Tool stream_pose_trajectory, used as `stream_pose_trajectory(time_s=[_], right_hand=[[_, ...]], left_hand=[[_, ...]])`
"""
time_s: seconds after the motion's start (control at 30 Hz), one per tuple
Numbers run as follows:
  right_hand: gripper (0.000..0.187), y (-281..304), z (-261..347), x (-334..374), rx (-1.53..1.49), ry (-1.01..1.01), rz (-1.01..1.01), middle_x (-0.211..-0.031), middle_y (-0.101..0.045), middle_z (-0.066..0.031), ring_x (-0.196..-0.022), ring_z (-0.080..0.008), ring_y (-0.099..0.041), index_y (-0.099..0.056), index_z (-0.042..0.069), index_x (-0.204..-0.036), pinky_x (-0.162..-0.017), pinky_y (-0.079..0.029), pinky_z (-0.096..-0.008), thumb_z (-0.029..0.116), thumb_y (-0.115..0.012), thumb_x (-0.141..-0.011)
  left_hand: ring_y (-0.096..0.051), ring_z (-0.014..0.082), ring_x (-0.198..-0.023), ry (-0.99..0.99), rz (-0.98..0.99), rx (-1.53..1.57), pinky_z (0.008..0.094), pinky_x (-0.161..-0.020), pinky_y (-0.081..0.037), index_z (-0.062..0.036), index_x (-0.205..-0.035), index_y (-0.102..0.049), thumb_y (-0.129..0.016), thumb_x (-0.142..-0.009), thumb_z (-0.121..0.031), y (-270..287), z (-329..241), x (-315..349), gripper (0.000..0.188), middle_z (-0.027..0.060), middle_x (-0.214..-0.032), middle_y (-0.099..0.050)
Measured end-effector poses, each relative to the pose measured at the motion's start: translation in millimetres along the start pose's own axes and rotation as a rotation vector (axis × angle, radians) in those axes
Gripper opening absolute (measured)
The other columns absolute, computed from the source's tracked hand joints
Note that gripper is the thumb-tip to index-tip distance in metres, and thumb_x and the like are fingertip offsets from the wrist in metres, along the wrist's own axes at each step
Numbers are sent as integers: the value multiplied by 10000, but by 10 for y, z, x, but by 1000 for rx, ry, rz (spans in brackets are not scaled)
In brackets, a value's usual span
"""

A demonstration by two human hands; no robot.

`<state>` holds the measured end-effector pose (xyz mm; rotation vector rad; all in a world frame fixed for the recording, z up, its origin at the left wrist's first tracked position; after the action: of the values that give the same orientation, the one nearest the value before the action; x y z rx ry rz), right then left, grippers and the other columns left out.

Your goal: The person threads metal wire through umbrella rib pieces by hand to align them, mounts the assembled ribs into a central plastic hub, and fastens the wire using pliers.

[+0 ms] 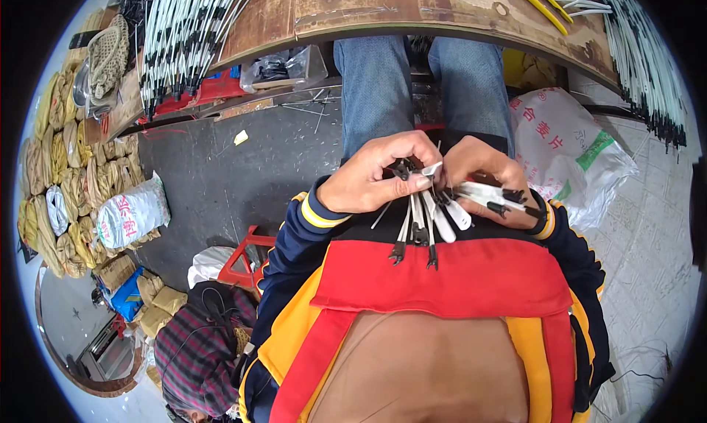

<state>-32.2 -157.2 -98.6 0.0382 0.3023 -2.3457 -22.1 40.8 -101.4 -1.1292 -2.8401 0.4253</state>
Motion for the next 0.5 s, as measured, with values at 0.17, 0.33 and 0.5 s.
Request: stream_pose_trajectory(time_s=[0.17, 0.33, 0.5], right_hand=[[190, 10, 66, -30, -49, -78, 99, -1077, -528, -81, -990, -172, -563, -650, 31, -1050, -866, -462, -295, 51, -659, -861], [185, 69, 100, 31, -9, -63, 100, -1042, -535, -81, -965, -191, -555, -664, 47, -1056, -845, -451, -292, 86, -646, -876], [177, 120, 41, 138, -1, -29, 21, -988, -557, -79, -960, -209, -534, -665, 36, -1016, -846, -410, -299, 47, -655, -840]], left_hand=[[-563, 95, -786, 36, 72, -65, 259, -742, -454, -4, -915, -608, -688, -875, -149, 26, -47, -4, 170, 39, -832, -615], [-495, 83, -717, 194, -15, -4, 261, -649, -398, -2, -850, -582, -677, -846, -166, -118, -106, -100, 189, 28, -757, -558], [-463, 87, -684, 195, -75, -53, 272, -617, -376, -12, -822, -559, -629, -890, -170, -210, -35, -138, 185, 18, -727, -505]])
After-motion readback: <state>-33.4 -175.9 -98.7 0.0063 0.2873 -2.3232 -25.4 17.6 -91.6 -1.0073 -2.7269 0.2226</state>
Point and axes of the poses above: each hand's wrist, its own x-axis away from the middle knuckle, its own y-axis out of the back of the hand, z = x × y, the point moved 3 cm from there along -x, towards the middle knuckle
